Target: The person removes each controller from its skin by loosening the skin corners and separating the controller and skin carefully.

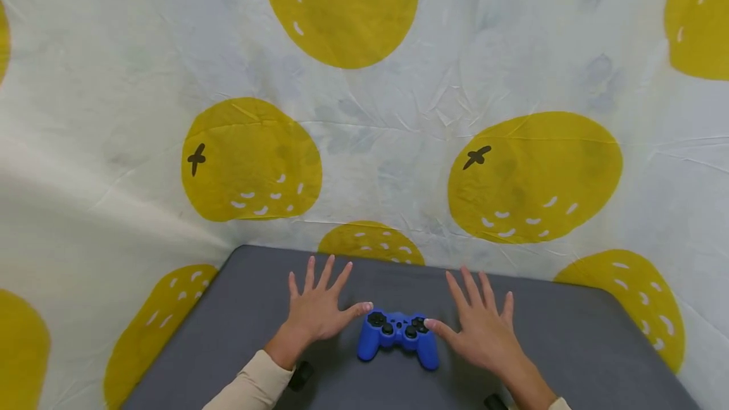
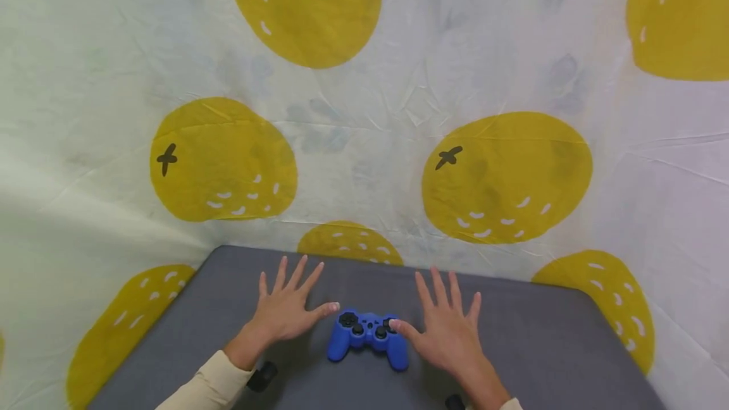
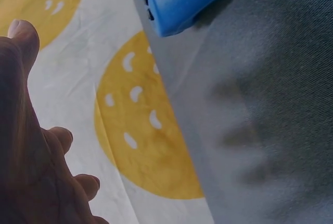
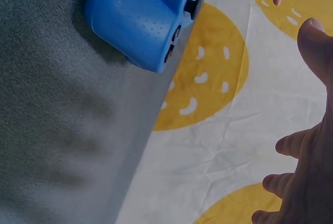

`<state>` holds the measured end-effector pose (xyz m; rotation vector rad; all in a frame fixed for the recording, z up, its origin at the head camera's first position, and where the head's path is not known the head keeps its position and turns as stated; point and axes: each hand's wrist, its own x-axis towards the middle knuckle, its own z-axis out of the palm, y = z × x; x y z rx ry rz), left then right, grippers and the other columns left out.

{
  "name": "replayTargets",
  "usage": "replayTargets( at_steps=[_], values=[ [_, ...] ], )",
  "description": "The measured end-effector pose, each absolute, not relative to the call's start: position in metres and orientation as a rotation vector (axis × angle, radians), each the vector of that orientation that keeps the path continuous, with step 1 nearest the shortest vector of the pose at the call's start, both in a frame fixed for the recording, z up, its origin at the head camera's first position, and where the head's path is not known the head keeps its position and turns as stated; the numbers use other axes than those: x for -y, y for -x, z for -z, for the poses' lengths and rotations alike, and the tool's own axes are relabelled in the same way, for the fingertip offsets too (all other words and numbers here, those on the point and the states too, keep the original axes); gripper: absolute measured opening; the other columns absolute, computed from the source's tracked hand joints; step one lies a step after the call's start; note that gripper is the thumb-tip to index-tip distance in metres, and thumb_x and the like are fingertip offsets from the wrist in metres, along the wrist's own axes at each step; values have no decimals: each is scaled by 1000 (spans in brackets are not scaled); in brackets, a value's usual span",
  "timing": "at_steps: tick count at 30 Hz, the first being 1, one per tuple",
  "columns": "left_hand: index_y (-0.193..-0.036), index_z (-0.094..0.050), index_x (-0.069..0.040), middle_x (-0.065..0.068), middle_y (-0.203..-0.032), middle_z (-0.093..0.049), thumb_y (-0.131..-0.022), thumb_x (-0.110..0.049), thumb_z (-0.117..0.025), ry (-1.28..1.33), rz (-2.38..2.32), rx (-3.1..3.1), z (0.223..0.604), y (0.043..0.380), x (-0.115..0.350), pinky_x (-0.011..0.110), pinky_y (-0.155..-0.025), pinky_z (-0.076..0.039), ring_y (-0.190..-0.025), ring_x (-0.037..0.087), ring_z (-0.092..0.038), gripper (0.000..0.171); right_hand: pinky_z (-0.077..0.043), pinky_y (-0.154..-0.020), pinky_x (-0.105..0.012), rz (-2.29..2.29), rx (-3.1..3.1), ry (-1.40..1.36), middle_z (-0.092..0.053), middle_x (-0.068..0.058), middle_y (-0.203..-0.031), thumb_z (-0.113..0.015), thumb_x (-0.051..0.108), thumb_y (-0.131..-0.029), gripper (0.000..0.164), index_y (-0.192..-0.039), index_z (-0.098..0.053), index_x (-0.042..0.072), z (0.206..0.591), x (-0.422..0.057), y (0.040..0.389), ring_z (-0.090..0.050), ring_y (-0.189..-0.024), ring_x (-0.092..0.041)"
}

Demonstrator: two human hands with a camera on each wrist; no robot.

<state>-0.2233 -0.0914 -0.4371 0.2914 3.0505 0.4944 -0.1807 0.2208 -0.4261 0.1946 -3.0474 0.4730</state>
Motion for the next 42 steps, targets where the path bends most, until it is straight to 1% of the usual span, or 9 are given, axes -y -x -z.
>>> replayTargets(
  at_steps=[2,5,11,16,20,28,32,38,42],
  values=[
    [-166,-18,-44,-1,-178,-5,-85,-94,-37,-283,-489,-3051,440,223,91,79,-121,7,-164,42,7,97,9,-111,-87,-489,3056,-197,-9,-18,-176,-56,80,-89,104,-168,-23,21,428,-220,180,-1,-159,-53],
    [-166,-18,-45,-1,-178,-5,-85,-95,-37,-278,-485,-3049,444,223,91,79,-121,7,-164,42,7,97,9,-110,-87,-504,3063,-200,-9,-18,-176,-55,81,-89,104,-168,-23,20,431,-219,180,-1,-159,-53],
    [-166,-19,-45,1,-178,-8,-87,-92,-40,-278,-500,-3047,450,223,89,79,-121,7,-164,42,5,94,8,-111,-87,-497,3065,-187,-10,-19,-176,-51,87,-86,109,-168,-25,19,435,-220,179,-2,-159,-53],
    [-165,-18,-46,-1,-178,-6,-86,-93,-39,-274,-513,-3038,456,221,88,79,-121,7,-164,42,6,95,10,-111,-86,-515,3085,-180,-10,-19,-175,-57,80,-89,105,-167,-26,18,438,-220,178,-1,-159,-53],
    [-165,-18,-46,-2,-178,-5,-86,-93,-39,-281,-544,-3036,460,221,87,78,-121,8,-164,41,8,94,8,-111,-86,-512,3066,-191,-13,-20,-175,-59,76,-91,101,-167,-27,17,440,-218,179,-3,-159,-53],
    [-166,-20,-44,0,-178,-7,-88,-89,-43,-289,-563,-3019,465,220,85,75,-124,8,-164,42,6,92,5,-111,-87,-488,3062,-198,-15,-19,-175,-57,75,-92,98,-167,-28,18,449,-217,180,-5,-159,-53],
    [-166,-23,-42,3,-178,-10,-89,-88,-45,-305,-589,-3014,467,219,85,76,-124,6,-164,44,2,93,4,-111,-88,-483,3064,-199,-16,-20,-175,-57,75,-92,98,-166,-29,18,453,-217,180,-6,-159,-53],
    [-166,-22,-43,1,-178,-9,-86,-93,-40,-291,-553,-3024,473,217,85,74,-125,4,-164,42,3,96,4,-111,-87,-492,3081,-197,-13,-18,-175,-57,75,-93,98,-167,-27,19,458,-216,181,-4,-159,-52],
    [-166,-22,-43,1,-178,-10,-87,-91,-42,-298,-554,-3017,478,218,85,74,-125,2,-164,44,1,94,4,-111,-88,-496,3099,-184,-13,-19,-175,-57,76,-92,99,-167,-27,18,462,-216,179,-4,-159,-52]
  ],
)
